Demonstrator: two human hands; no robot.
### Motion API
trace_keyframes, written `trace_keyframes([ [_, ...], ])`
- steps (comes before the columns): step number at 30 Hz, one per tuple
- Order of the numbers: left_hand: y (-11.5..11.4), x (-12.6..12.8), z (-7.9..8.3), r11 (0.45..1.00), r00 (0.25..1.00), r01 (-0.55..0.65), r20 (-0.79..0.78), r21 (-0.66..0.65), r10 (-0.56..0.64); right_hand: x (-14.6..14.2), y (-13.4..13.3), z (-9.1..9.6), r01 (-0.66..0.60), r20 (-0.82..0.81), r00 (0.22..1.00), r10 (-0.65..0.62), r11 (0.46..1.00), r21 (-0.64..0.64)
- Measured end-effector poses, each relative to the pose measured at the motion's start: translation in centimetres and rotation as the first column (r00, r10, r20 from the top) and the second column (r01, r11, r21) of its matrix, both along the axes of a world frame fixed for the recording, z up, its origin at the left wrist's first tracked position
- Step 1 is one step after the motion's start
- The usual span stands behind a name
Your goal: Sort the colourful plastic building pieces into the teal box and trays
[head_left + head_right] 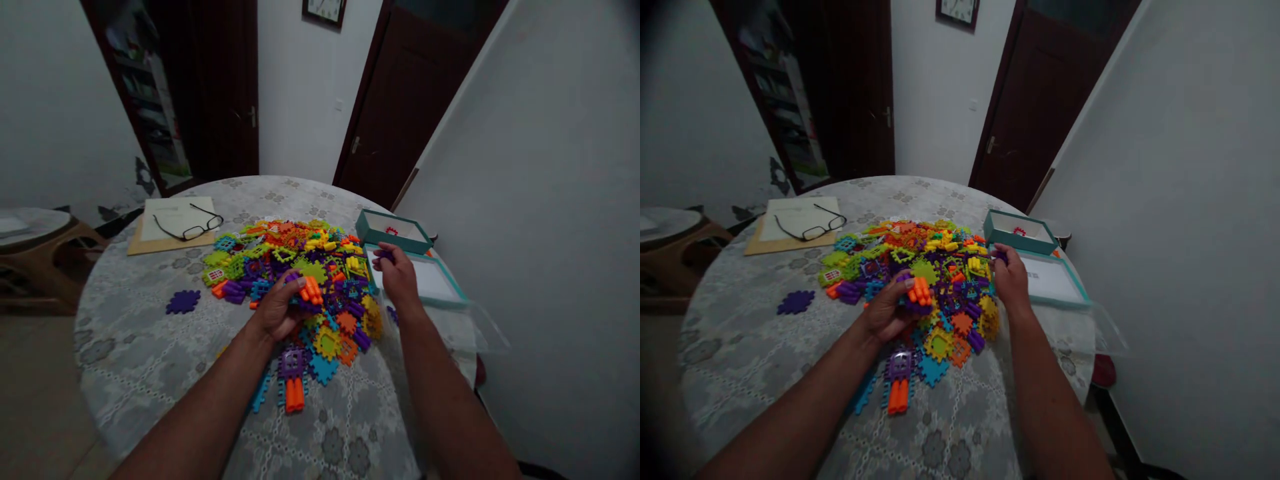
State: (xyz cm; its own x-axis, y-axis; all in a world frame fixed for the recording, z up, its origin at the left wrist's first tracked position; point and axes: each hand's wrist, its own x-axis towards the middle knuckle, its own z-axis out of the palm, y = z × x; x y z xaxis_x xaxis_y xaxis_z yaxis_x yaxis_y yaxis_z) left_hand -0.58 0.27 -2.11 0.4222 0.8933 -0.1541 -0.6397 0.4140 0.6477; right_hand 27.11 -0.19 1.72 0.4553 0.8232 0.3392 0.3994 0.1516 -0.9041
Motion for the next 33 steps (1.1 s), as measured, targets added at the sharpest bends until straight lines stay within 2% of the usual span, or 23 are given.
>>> trace_keyframes([
  [1,-0.1,0.0,0.0,1.000,1.000,0.013,0.014,0.005,-0.013,2.1,0.6,-0.4,0.094,0.228,0.971,-0.068,0.990,-0.105],
  [2,-0.1,0.0,0.1,1.000,1.000,0.020,0.024,0.007,-0.020,3.9,1.1,-0.7,0.166,0.391,0.917,-0.082,0.968,-0.186],
  [4,-0.3,0.0,0.3,0.999,0.999,0.034,0.034,0.007,-0.034,6.6,1.8,-1.2,0.226,0.484,0.871,-0.084,0.944,-0.242],
  [6,-0.4,0.0,0.5,0.999,0.998,0.045,0.039,0.006,-0.045,8.0,2.1,-1.3,0.242,0.493,0.865,-0.089,0.937,-0.254],
  [8,-0.5,0.0,0.7,0.999,0.997,0.053,0.049,0.006,-0.054,8.1,2.1,-1.0,0.259,0.511,0.853,-0.105,0.935,-0.240],
  [10,-0.5,-0.1,0.7,0.998,0.996,0.062,0.067,0.003,-0.062,7.0,1.5,-0.5,0.272,0.534,0.835,-0.131,0.943,-0.193],
  [11,-0.5,-0.2,0.7,0.998,0.995,0.066,0.073,-0.001,-0.065,6.0,1.1,-0.3,0.252,0.523,0.842,-0.132,0.954,-0.164],
  [13,-0.6,-0.2,0.5,0.997,0.995,0.081,0.066,-0.008,-0.080,3.2,0.0,0.3,0.113,0.394,0.918,-0.051,0.984,-0.136],
  [14,-0.6,-0.1,0.5,0.996,0.994,0.091,0.056,-0.012,-0.090,1.4,-0.7,0.5,-0.016,0.261,0.964,0.052,0.991,-0.137],
  [15,-0.7,-0.1,0.4,0.995,0.994,0.099,0.046,-0.014,-0.099,-0.4,-1.4,0.7,-0.171,0.082,0.980,0.184,0.974,-0.148],
  [16,-0.7,0.0,0.4,0.994,0.993,0.109,0.039,-0.012,-0.108,-2.2,-2.1,0.8,-0.314,-0.072,0.949,0.306,0.936,-0.160],
  [17,-0.8,0.0,0.5,0.993,0.993,0.116,0.036,-0.008,-0.116,-3.9,-2.7,0.8,-0.408,-0.154,0.909,0.386,0.901,-0.149],
  [19,-0.9,0.0,0.6,0.992,0.991,0.129,0.039,-0.001,-0.129,-6.6,-3.7,0.6,-0.504,-0.218,0.854,0.473,0.855,-0.121],
  [21,-1.0,0.0,0.6,0.990,0.989,0.143,0.040,0.006,-0.143,-8.2,-4.1,0.2,-0.503,-0.212,0.854,0.475,0.858,-0.102],
  [24,-1.0,-0.1,0.6,0.988,0.987,0.154,0.039,0.021,-0.154,-8.9,-4.2,-0.8,-0.414,-0.208,0.897,0.390,0.907,-0.085],
  [28,-1.0,-0.2,0.5,0.989,0.988,0.149,0.026,0.007,-0.150,-8.1,-3.9,-1.5,-0.207,-0.191,0.961,0.202,0.978,-0.009],
  [30,-1.0,-0.1,0.6,0.990,0.989,0.144,0.020,-0.004,-0.144,-7.4,-4.0,-1.6,-0.084,-0.214,0.972,0.095,0.995,0.060],
  [31,-1.0,-0.1,0.5,0.990,0.990,0.143,0.016,-0.009,-0.143,-7.2,-4.0,-1.6,-0.052,-0.252,0.965,0.072,0.995,0.087],
  [33,-1.0,0.0,0.4,0.989,0.989,0.151,-0.001,-0.013,-0.151,-6.8,-4.3,-1.6,-0.066,-0.335,0.937,0.097,0.992,0.103],
])
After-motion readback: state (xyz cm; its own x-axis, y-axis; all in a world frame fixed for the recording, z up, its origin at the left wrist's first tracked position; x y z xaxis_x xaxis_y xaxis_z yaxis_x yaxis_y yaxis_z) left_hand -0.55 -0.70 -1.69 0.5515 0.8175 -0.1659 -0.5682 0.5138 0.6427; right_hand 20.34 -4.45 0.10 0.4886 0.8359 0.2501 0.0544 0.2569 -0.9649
